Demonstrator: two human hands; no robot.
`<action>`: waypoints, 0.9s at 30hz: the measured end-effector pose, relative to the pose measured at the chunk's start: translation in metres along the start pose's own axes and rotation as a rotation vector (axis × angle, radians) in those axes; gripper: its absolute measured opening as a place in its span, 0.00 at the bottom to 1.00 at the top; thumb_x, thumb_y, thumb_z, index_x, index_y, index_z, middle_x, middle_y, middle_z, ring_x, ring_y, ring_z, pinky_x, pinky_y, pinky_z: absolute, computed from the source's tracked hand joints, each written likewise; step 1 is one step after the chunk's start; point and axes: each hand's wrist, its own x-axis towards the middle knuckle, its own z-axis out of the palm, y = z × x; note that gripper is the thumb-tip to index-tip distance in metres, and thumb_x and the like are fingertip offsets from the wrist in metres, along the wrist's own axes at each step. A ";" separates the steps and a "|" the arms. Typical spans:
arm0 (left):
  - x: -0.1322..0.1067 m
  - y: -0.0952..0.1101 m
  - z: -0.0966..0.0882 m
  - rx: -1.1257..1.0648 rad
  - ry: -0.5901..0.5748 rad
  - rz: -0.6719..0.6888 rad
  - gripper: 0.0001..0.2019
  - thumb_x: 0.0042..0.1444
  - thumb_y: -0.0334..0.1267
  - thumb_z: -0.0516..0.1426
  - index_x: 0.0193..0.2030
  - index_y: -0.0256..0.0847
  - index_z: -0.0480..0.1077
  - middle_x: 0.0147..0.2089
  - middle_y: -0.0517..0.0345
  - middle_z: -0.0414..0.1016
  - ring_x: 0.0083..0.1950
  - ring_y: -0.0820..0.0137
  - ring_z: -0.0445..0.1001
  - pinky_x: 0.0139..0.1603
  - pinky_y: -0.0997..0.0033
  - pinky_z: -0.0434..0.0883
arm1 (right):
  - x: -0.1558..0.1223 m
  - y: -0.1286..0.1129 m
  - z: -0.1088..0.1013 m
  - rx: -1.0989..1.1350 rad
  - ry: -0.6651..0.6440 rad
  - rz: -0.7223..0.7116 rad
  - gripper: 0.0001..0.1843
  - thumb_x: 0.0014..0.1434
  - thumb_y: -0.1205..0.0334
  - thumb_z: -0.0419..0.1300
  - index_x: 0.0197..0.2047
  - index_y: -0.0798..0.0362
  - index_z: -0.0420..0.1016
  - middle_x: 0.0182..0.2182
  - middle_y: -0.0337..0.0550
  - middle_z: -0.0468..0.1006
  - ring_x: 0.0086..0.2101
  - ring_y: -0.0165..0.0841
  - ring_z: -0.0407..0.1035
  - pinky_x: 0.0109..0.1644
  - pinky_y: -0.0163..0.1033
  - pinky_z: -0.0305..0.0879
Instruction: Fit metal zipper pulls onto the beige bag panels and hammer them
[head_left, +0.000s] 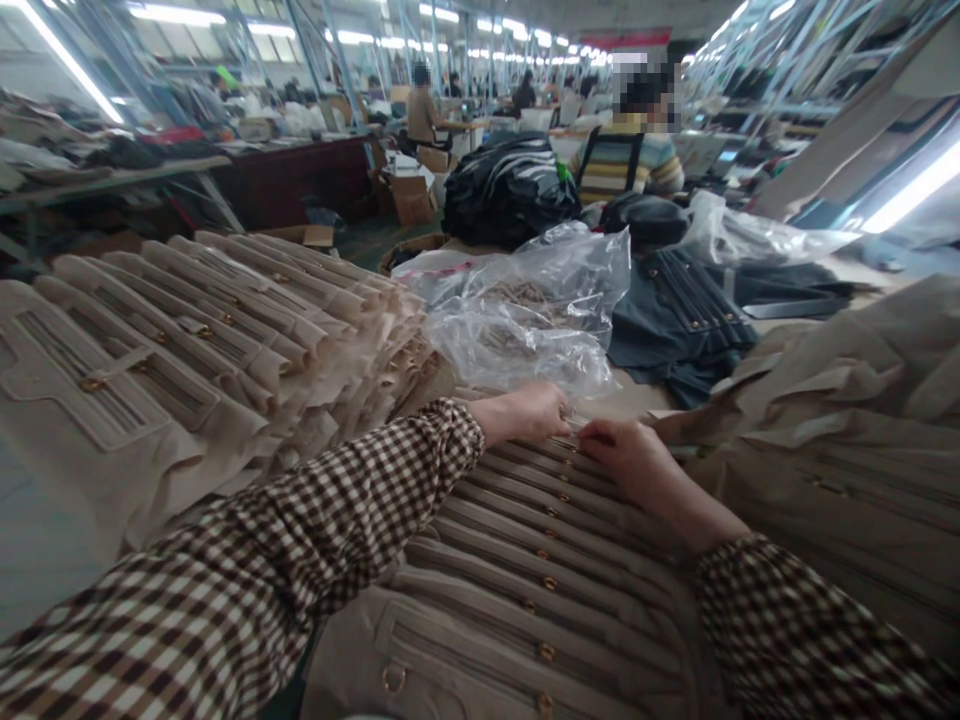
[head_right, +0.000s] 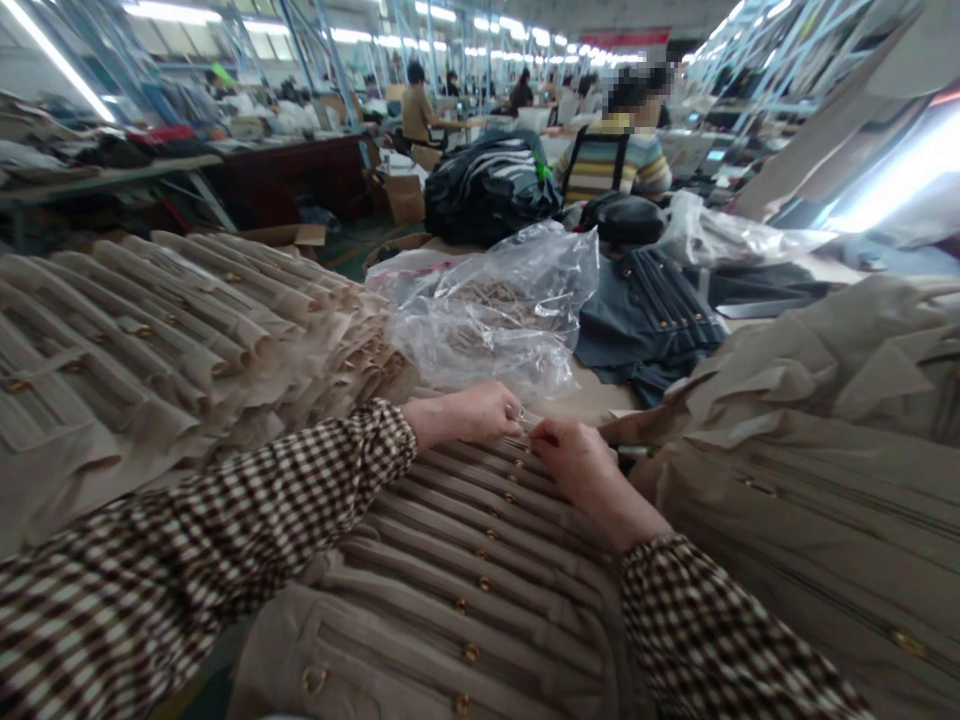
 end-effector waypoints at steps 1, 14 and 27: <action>0.001 0.003 0.000 0.038 -0.006 -0.004 0.07 0.52 0.34 0.63 0.25 0.35 0.74 0.20 0.64 0.65 0.26 0.75 0.61 0.30 0.73 0.57 | -0.001 0.001 0.000 -0.043 0.001 -0.014 0.11 0.55 0.61 0.58 0.34 0.51 0.82 0.28 0.42 0.81 0.31 0.35 0.72 0.36 0.37 0.62; 0.007 0.005 0.008 0.256 -0.039 0.013 0.08 0.55 0.37 0.62 0.32 0.33 0.79 0.35 0.44 0.80 0.37 0.62 0.76 0.37 0.69 0.65 | 0.006 -0.002 0.003 -0.298 -0.076 -0.040 0.09 0.53 0.67 0.58 0.30 0.49 0.81 0.25 0.41 0.79 0.28 0.32 0.69 0.32 0.35 0.56; 0.000 -0.012 -0.003 0.131 0.067 0.000 0.07 0.55 0.36 0.61 0.34 0.33 0.78 0.32 0.49 0.78 0.37 0.65 0.74 0.38 0.71 0.66 | 0.015 -0.021 -0.009 0.397 0.006 -0.031 0.11 0.52 0.57 0.60 0.37 0.52 0.76 0.24 0.38 0.76 0.25 0.29 0.65 0.31 0.36 0.61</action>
